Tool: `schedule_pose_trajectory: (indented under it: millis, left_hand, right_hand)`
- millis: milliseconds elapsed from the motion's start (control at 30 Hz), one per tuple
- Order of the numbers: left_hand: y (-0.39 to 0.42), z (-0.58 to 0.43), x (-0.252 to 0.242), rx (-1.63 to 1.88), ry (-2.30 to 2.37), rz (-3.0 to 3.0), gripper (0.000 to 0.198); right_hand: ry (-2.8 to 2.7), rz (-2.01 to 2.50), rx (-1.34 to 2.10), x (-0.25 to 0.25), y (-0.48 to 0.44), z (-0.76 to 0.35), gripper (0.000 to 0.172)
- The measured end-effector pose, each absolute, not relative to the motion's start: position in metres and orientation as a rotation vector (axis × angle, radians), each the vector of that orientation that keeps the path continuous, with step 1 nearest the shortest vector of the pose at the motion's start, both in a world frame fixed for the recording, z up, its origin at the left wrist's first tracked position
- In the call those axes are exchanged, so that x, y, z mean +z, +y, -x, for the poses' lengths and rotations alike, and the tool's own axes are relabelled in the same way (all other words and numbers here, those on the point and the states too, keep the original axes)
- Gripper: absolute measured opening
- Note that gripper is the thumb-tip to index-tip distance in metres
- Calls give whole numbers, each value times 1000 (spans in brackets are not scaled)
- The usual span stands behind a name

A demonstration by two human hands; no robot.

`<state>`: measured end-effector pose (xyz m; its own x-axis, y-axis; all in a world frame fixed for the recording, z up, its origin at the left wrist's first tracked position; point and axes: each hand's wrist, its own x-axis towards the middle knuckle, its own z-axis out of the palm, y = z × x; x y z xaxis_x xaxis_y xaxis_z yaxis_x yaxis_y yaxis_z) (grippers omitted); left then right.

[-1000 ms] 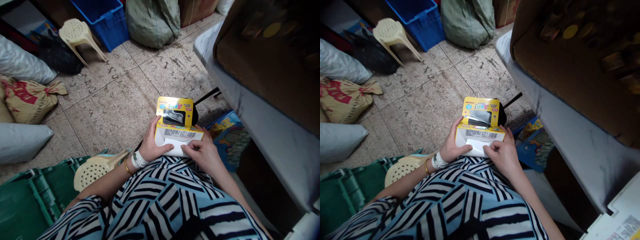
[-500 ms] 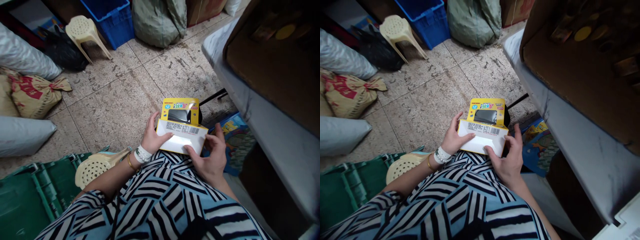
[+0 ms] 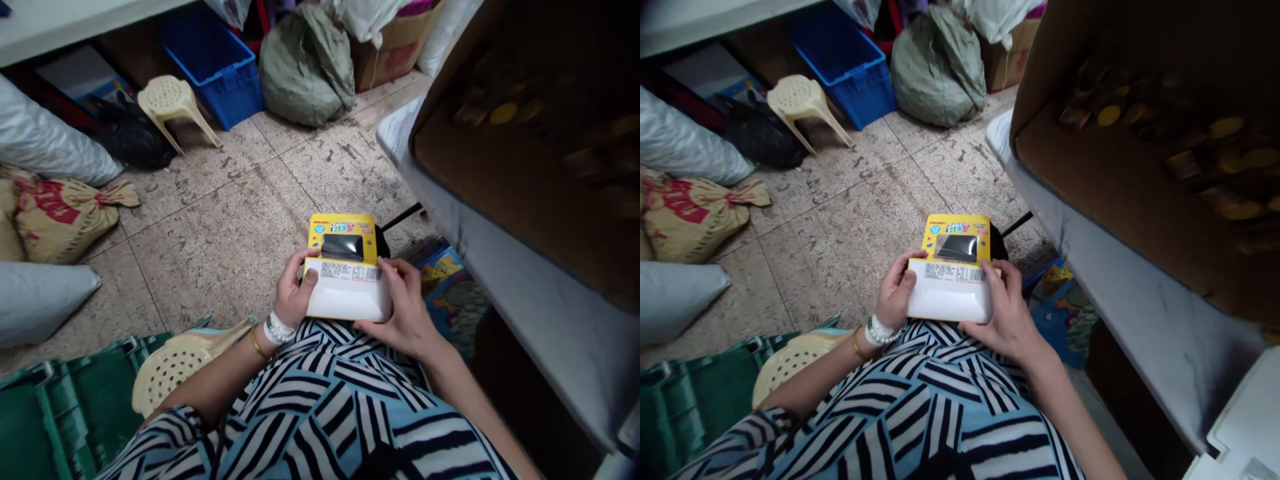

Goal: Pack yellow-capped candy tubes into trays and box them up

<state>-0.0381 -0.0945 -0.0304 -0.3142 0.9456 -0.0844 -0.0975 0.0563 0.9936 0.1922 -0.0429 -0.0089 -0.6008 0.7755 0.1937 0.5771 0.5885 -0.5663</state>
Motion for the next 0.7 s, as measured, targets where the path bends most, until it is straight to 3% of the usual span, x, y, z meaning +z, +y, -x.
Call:
schedule_pose_trajectory:
  millis: [133,233,333,500,600,633,700]
  left_hand:
    - [-85,49,-11,1703,1289,-672,68]
    - [-72,68,-7,1458,1131,-264,64]
    - [-71,88,-14,1184,1033,-184,56]
    - [-94,94,-24,1246,819,-551,96]
    - [-83,85,-19,1249,743,-904,104]
    - [-73,81,-15,1238,727,-1028,104]
    - [-46,73,0,1244,734,-1284,102]
  right_hand:
    - [-2281,834,267,6,-46,-182,93]
    - [-2293,691,173,10,-49,-168,83]
    - [-2224,706,551,5,-47,-160,79]
    - [-1446,1002,1173,-1,-51,-175,87]
    - [-1648,1001,1515,18,-57,-190,82]
    - [-1773,1033,1451,28,-58,-195,81]
    - [-1972,1159,963,51,-54,-203,88]
